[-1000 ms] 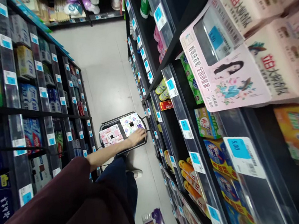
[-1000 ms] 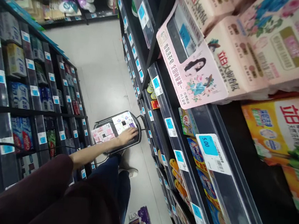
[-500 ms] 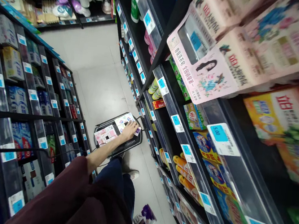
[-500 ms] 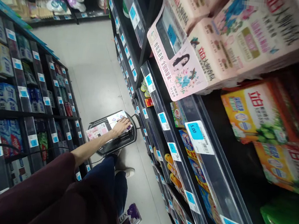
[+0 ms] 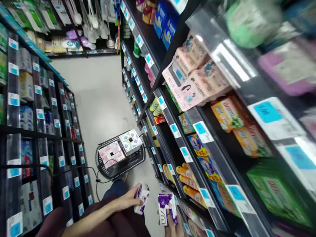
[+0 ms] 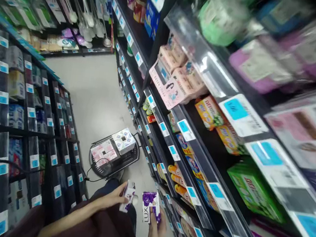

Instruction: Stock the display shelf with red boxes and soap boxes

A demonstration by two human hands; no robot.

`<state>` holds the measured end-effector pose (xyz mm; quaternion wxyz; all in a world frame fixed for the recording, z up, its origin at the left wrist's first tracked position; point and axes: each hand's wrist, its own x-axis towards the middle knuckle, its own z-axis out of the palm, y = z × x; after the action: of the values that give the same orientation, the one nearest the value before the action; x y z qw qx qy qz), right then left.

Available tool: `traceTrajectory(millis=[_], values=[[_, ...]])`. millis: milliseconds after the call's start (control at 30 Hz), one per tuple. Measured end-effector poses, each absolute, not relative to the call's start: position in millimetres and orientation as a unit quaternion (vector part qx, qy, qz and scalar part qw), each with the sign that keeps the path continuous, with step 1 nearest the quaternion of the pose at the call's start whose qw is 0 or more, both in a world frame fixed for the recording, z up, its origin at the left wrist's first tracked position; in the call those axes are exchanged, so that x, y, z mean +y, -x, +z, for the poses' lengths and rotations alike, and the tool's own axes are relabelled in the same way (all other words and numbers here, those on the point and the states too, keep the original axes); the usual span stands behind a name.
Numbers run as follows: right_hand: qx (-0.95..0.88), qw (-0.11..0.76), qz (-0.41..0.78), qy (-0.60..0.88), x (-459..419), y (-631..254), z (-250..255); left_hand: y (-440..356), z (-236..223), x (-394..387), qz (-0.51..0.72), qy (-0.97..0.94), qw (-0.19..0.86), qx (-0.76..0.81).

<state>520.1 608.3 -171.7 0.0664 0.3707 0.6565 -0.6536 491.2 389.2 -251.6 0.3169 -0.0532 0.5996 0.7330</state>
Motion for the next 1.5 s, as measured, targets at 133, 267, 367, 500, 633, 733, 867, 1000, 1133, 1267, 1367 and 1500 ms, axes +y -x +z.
traceTrajectory(millis=[133, 267, 367, 500, 633, 733, 867, 1000, 1133, 1267, 1367, 1500], values=[[0.573, 0.029, -0.744, -0.343, 608.0, -522.5, -160.3, -499.7, -243.7, 396.3, 0.795, 0.083, 0.366, 0.476], [0.544, -0.067, -0.771, -0.323, 611.8, -528.7, -153.1, -483.8, -238.4, 409.4, 0.830, 0.116, 0.316, 0.444], [0.502, -0.132, -0.787, -0.334, 621.7, -538.7, -155.4, -474.5, -226.2, 422.9, 0.860, 0.107, 0.302, 0.398], [0.456, -0.149, -0.810, -0.336, 642.2, -547.6, -149.7, -478.4, -207.6, 435.0, 0.884, 0.110, 0.304, 0.338], [0.498, -0.175, -0.807, -0.266, 658.1, -538.0, -101.4, -492.1, -198.6, 441.4, 0.882, 0.122, 0.319, 0.323], [0.528, -0.218, -0.793, -0.213, 665.8, -520.6, -44.6, -504.1, -194.9, 443.4, 0.872, 0.135, 0.333, 0.331], [0.531, -0.297, -0.780, -0.148, 677.3, -495.5, 19.7, -519.4, -190.4, 440.3, 0.864, 0.158, 0.345, 0.333], [0.531, -0.314, -0.780, -0.106, 683.5, -480.3, 51.8, -526.6, -187.8, 428.7, 0.872, 0.182, 0.317, 0.325], [0.543, -0.309, -0.777, -0.072, 682.3, -474.9, 67.4, -526.9, -186.0, 412.7, 0.875, 0.210, 0.301, 0.316], [0.495, -0.254, -0.828, -0.067, 676.7, -473.2, 84.8, -529.5, -188.5, 405.4, 0.879, 0.228, 0.287, 0.306], [0.428, -0.198, -0.879, -0.074, 667.8, -472.6, 92.4, -530.4, -195.4, 407.6, 0.884, 0.234, 0.252, 0.316], [0.425, -0.155, -0.888, -0.086, 655.5, -472.6, 86.4, -523.7, -206.7, 408.6, 0.887, 0.232, 0.260, 0.302]])
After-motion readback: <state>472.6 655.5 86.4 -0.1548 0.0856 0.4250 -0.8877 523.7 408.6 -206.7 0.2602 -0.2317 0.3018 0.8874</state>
